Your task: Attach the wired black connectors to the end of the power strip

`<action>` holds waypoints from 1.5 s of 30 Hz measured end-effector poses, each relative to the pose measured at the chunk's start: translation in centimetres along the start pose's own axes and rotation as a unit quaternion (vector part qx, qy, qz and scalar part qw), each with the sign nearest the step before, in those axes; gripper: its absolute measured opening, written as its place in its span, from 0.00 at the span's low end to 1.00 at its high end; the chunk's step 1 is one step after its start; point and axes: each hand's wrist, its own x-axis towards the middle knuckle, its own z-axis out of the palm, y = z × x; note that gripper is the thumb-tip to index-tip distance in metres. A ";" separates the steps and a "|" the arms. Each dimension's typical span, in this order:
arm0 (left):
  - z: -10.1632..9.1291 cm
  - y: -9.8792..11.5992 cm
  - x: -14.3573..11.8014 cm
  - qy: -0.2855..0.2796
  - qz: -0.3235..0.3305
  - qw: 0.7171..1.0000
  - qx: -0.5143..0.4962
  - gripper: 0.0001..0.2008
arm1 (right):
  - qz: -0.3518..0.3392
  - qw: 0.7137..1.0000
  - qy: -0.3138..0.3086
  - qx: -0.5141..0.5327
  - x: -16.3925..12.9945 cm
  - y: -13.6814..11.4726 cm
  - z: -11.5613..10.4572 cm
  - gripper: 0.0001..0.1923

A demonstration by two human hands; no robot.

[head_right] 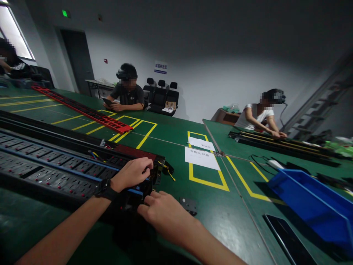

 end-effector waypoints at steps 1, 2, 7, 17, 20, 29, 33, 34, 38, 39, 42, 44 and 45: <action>0.0 0.0 0.0 -0.001 0.000 1.000 0.001 0.07 | 0.000 1.000 0.000 0.006 0.0 0.1 0.2 0.10; 0.0 0.0 0.0 -0.003 0.000 1.000 0.002 0.07 | 0.000 1.000 0.001 0.009 0.0 0.1 0.3 0.10; 0.0 -0.1 0.0 -0.004 0.000 1.000 0.002 0.07 | 0.005 1.000 0.002 -0.003 0.5 -0.2 1.3 0.07; 0.0 0.0 0.0 -0.007 -0.001 1.000 0.003 0.07 | 0.042 0.991 0.006 0.125 0.8 -1.5 0.6 0.16; 0.0 0.0 0.0 -0.009 -0.001 1.000 0.006 0.07 | 0.039 0.988 0.032 0.146 0.7 -1.4 -0.1 0.15; 0.2 0.0 0.0 -0.008 0.002 1.000 -0.001 0.08 | 0.362 0.928 -0.070 -0.048 -3.8 7.4 -1.7 0.14; 0.3 -0.2 0.0 -0.009 0.002 1.000 -0.004 0.07 | 0.407 0.908 -0.100 -0.013 -5.5 9.8 -0.5 0.12; 0.3 -0.2 0.0 -0.009 0.002 1.000 -0.004 0.07 | 0.403 0.910 -0.093 -0.001 -5.6 9.8 -0.5 0.12; 0.4 -0.3 0.0 -0.007 0.003 1.000 0.003 0.07 | 0.336 0.936 -0.105 0.013 -4.4 7.8 -2.0 0.13; 0.5 -0.3 0.0 -0.007 0.004 1.000 0.005 0.07 | 0.304 0.948 -0.094 0.027 -3.8 7.0 -2.5 0.13; 0.5 -0.3 0.1 -0.004 0.007 1.000 0.005 0.07 | 0.195 0.974 -0.014 0.118 -2.1 4.7 -3.2 0.21; 0.5 -0.3 0.0 -0.002 0.007 1.000 0.003 0.07 | 0.151 0.977 0.005 0.151 -1.3 3.7 -2.9 0.25; 0.5 -0.3 0.0 -0.002 0.007 1.000 0.003 0.07 | 0.140 0.978 0.005 0.157 -0.9 3.4 -2.5 0.26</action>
